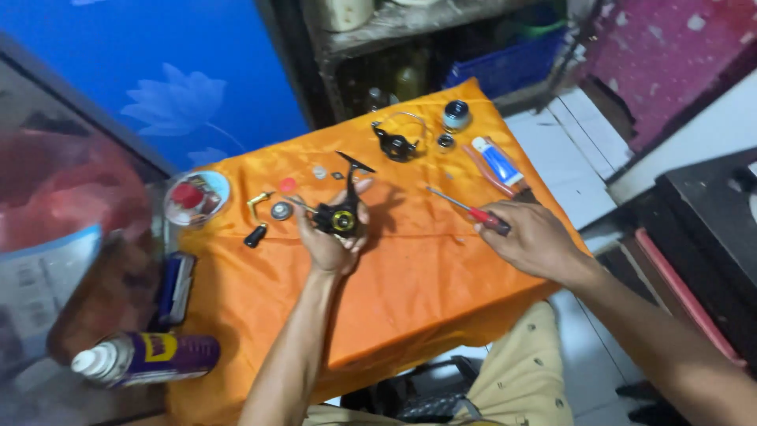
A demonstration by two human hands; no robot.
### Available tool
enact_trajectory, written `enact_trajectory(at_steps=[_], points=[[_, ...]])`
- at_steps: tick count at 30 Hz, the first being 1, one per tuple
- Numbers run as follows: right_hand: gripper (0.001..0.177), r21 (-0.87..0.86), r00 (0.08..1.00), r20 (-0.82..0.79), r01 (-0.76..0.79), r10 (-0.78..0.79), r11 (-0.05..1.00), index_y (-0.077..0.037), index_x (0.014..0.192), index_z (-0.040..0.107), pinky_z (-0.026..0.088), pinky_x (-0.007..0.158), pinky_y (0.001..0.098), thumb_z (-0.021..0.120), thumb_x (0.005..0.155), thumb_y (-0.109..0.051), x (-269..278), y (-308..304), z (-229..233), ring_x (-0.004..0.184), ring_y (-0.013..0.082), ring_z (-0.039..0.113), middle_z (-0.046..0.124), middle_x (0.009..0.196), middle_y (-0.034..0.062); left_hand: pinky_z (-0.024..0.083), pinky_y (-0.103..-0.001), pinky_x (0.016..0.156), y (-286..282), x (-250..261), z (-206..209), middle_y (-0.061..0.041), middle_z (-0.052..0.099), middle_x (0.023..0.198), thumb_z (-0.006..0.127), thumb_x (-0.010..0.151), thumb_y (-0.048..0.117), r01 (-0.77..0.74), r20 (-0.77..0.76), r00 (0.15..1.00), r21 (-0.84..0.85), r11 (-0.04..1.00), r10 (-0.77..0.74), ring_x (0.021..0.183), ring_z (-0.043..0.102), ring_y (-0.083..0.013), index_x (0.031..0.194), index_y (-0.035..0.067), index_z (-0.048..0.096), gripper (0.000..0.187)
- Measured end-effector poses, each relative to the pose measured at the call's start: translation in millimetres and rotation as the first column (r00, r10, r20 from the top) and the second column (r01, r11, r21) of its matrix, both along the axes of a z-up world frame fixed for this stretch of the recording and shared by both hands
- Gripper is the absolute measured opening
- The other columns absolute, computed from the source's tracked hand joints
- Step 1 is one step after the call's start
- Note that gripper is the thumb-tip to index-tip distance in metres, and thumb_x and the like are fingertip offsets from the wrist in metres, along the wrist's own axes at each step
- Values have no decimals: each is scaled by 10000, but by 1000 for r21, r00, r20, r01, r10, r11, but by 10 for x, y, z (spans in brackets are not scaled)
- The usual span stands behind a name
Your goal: Assembling and repairing a fishing reel by attaching parts and tightening screws with a screwdriver.
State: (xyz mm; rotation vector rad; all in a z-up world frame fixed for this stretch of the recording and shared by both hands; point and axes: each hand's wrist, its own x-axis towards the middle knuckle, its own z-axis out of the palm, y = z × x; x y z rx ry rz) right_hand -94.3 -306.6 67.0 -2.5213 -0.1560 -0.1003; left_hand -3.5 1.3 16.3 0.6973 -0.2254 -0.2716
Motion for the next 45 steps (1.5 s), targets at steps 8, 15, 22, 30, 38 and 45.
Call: enact_trajectory(at_steps=[8, 15, 22, 30, 38, 45], points=[[153, -89, 982, -187, 7, -23, 996, -257, 988, 803, 569, 793, 408, 687, 890, -240, -184, 280, 238, 858, 307, 734, 759, 829, 38, 290, -198, 244, -16, -60, 146, -141, 518, 676, 177, 869, 867, 38, -44, 998, 34, 999, -36, 289, 281, -77, 1298, -106, 575, 1135], [99, -224, 982, -191, -61, 18, 973, -333, 899, 768, 586, 833, 403, 689, 875, -387, -90, 308, 171, 932, 289, 736, 753, 828, 10, 286, -183, 232, -16, -80, 101, -132, 504, 664, 187, 924, 844, 133, -59, 989, -31, 991, -135, 287, 280, -58, 1287, -129, 550, 1100], [53, -386, 982, -176, -138, 74, 912, -363, 920, 684, 598, 813, 329, 645, 891, -383, -45, 249, 2, 941, 189, 730, 714, 881, -64, 276, -168, 249, 22, -60, 57, -133, 505, 650, 193, 942, 833, 174, -10, 985, -23, 984, -175, 292, 287, -43, 1276, -124, 574, 1083], [167, -339, 976, -200, -154, 88, 928, -285, 1055, 624, 616, 783, 446, 631, 895, -331, -73, 248, -118, 866, 346, 739, 684, 950, 59, 293, -171, 254, 39, -94, 81, -138, 518, 646, 181, 958, 806, 216, 31, 976, -13, 976, -216, 297, 289, -47, 1308, -142, 560, 1079], [68, 176, 986, 94, -155, 140, 972, -157, 863, 701, 499, 488, 345, 755, 839, -192, -28, 531, 270, 544, 198, 612, 547, 567, 84, 283, -161, 245, 15, -98, 81, -139, 512, 649, 198, 962, 798, 246, 35, 969, -22, 969, -245, 295, 290, -46, 1320, -145, 545, 1067], [53, 355, 880, 190, -475, 436, 805, -68, 841, 732, 492, 547, 312, 727, 890, -89, 305, 1370, 1027, 530, 215, 568, 614, 586, 76, 269, -168, 242, 1, -93, 53, -172, 543, 669, 224, 947, 830, 221, -22, 975, 9, 975, -221, 287, 290, -60, 1216, -102, 593, 1037]])
